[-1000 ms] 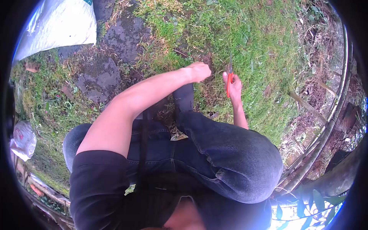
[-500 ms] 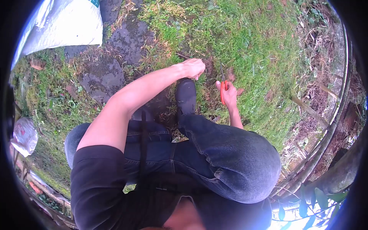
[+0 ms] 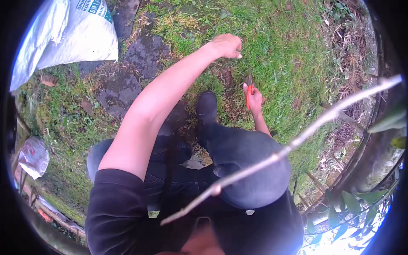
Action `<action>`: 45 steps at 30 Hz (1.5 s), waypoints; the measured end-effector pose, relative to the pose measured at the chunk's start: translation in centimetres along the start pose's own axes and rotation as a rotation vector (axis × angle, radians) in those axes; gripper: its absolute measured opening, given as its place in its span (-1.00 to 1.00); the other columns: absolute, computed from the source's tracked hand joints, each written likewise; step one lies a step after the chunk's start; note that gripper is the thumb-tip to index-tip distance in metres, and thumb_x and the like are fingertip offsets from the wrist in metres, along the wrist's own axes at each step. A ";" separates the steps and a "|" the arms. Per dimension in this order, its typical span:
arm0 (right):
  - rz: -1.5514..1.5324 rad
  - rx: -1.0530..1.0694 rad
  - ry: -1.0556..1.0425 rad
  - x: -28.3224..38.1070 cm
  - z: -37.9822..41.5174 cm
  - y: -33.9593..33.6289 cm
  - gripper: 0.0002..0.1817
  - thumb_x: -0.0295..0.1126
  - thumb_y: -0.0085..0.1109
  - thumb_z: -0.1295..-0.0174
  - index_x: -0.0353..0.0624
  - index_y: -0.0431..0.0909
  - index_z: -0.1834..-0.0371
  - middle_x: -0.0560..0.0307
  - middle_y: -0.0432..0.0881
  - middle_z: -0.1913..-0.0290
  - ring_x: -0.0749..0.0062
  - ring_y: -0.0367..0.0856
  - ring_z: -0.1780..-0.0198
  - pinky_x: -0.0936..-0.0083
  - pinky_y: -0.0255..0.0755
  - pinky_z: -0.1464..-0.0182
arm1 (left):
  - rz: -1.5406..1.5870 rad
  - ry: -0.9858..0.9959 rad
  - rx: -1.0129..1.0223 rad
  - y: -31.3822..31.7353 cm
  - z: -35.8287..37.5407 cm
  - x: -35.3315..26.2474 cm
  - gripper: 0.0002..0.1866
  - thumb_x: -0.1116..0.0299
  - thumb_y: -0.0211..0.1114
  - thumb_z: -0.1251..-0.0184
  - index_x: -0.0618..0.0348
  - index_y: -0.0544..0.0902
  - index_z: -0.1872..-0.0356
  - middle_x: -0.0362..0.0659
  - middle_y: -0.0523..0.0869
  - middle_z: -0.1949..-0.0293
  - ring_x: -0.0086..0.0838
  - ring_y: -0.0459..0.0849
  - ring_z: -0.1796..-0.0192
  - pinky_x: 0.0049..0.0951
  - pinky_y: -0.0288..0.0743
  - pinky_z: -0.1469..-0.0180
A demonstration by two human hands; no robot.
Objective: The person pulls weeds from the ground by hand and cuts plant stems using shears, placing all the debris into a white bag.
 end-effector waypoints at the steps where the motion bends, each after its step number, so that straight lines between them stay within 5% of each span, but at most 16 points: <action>1: 0.029 -0.019 0.005 0.2 0.4 -0.2 -0.30 0.31 0.39 -0.18 -0.27 0.61 0.37 0.17 0.60 0.51 0.48 0.54 0.46 0.41 0.46 0.30 | 0.037 -0.025 -0.033 -0.8 0.9 -0.1 -0.61 0.02 0.50 -0.26 0.05 0.77 0.04 -0.08 0.81 0.01 -0.16 0.76 -0.09 -0.17 0.62 -0.14; 2: 0.101 -0.069 -0.085 1.3 1.0 -0.6 -0.34 0.26 0.39 -0.22 -0.25 0.61 0.36 0.19 0.58 0.53 0.51 0.48 0.55 0.45 0.39 0.43 | 0.071 -0.047 -0.068 -1.7 2.0 -0.3 -0.61 0.02 0.49 -0.27 0.04 0.77 0.03 -0.08 0.81 0.01 -0.16 0.76 -0.10 -0.16 0.61 -0.15; 6: 0.167 -0.245 -0.145 2.1 3.5 -0.2 -0.33 0.25 0.43 -0.16 -0.29 0.58 0.39 0.00 0.62 0.51 0.24 0.62 0.36 0.21 0.49 0.17 | 0.124 -0.104 0.020 -2.5 5.9 -0.3 -0.57 0.02 0.44 -0.34 0.04 0.73 -0.09 -0.03 0.78 -0.07 -0.17 0.71 -0.19 -0.15 0.54 -0.29; 9: 0.127 -0.314 -0.177 3.1 3.7 -0.2 -0.36 0.24 0.43 -0.15 -0.23 0.54 0.39 -0.05 0.65 0.50 0.02 0.66 0.43 0.13 0.51 0.22 | 0.035 -0.001 0.140 -2.4 5.8 1.8 -0.52 -0.02 0.40 -0.38 0.11 0.70 -0.13 0.01 0.74 -0.13 -0.17 0.67 -0.24 -0.13 0.51 -0.34; 13: 0.093 -0.433 -0.234 4.3 1.4 -2.0 -0.39 0.18 0.46 -0.15 -0.20 0.50 0.45 0.04 0.58 0.57 0.22 0.57 0.51 0.20 0.50 0.27 | -0.261 -0.104 0.074 -9.2 6.8 2.5 -0.62 0.16 0.42 -0.39 0.09 0.69 -0.13 -0.02 0.73 -0.16 -0.21 0.69 -0.23 -0.19 0.53 -0.31; 17: -0.022 -0.519 -0.232 5.2 2.0 -5.1 -0.39 0.18 0.46 -0.16 -0.22 0.50 0.45 0.02 0.58 0.55 0.24 0.53 0.50 0.25 0.48 0.28 | 0.001 -0.092 -0.195 -12.9 3.2 1.2 -0.72 0.24 0.38 -0.42 0.07 0.74 -0.06 -0.16 0.85 0.12 -0.34 0.77 -0.06 -0.20 0.59 -0.23; 21: -0.038 -0.512 -0.223 6.2 5.9 -8.0 -0.38 0.18 0.46 -0.17 -0.23 0.50 0.46 0.03 0.57 0.54 0.26 0.46 0.50 0.28 0.44 0.30 | 0.118 -0.092 -0.152 -9.6 3.8 -4.6 -0.71 0.15 0.37 -0.43 0.01 0.76 -0.04 -0.31 0.87 0.30 -0.43 0.79 -0.03 -0.21 0.61 -0.19; 25: 0.181 -0.394 -0.214 4.3 8.2 -8.9 -0.38 0.18 0.47 -0.16 -0.22 0.50 0.43 0.02 0.61 0.53 0.19 0.57 0.49 0.24 0.49 0.29 | -0.052 -0.056 0.068 -0.9 2.8 -5.6 -0.70 0.08 0.51 -0.26 -0.03 0.78 0.10 -0.10 0.82 0.01 -0.20 0.77 -0.08 -0.18 0.60 -0.19; 27: 0.247 -0.379 -0.229 3.0 8.4 -8.3 -0.40 0.15 0.49 -0.16 -0.22 0.50 0.41 0.01 0.63 0.52 0.12 0.65 0.47 0.21 0.52 0.27 | -0.140 0.046 0.079 3.4 3.0 -5.5 -0.63 0.09 0.60 -0.13 -0.01 0.77 0.09 -0.10 0.81 0.04 -0.14 0.76 -0.08 -0.14 0.61 -0.16; 29: 0.156 -0.414 -0.210 0.2 7.7 -7.0 -0.41 0.13 0.51 -0.14 -0.22 0.51 0.38 -0.02 0.66 0.51 0.05 0.72 0.42 0.17 0.53 0.27 | -0.190 0.102 0.095 7.3 3.1 -5.1 -0.51 0.05 0.65 -0.02 0.05 0.74 0.06 -0.03 0.81 0.13 -0.11 0.76 -0.08 -0.12 0.62 -0.13; 34: 0.115 -0.446 -0.214 -5.4 5.5 -4.6 -0.40 0.14 0.52 -0.11 -0.20 0.48 0.34 0.00 0.65 0.50 0.06 0.70 0.45 0.18 0.53 0.29 | -0.311 0.122 0.028 15.3 3.6 -4.6 -0.21 0.00 0.66 0.03 0.14 0.56 -0.22 0.05 0.69 -0.08 -0.10 0.70 -0.17 -0.19 0.59 -0.17; 41: 0.271 -0.378 -0.272 -5.4 7.3 -4.3 -0.42 0.14 0.53 -0.07 -0.15 0.47 0.40 0.00 0.65 0.48 -0.02 0.68 0.44 0.12 0.52 0.30 | -0.510 0.120 0.069 18.8 3.4 -6.8 -0.09 -0.11 0.63 0.02 0.12 0.47 -0.34 -0.01 0.57 -0.20 -0.13 0.62 -0.23 -0.13 0.56 -0.17; 45: 0.278 -0.315 -0.175 -6.5 7.0 -3.7 -0.41 0.19 0.50 -0.06 -0.15 0.52 0.36 0.00 0.66 0.48 -0.05 0.71 0.39 0.07 0.53 0.26 | -0.539 0.047 0.090 20.9 1.1 -3.2 -0.68 0.09 0.49 -0.19 -0.05 0.78 0.09 -0.18 0.81 0.09 -0.20 0.76 -0.06 -0.21 0.60 -0.09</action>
Point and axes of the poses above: each hand's wrist, its own z-axis away from the middle knuckle, its own y-axis out of the palm, x = y × z, the point moved 10 cm from there along -z, towards the middle knuckle
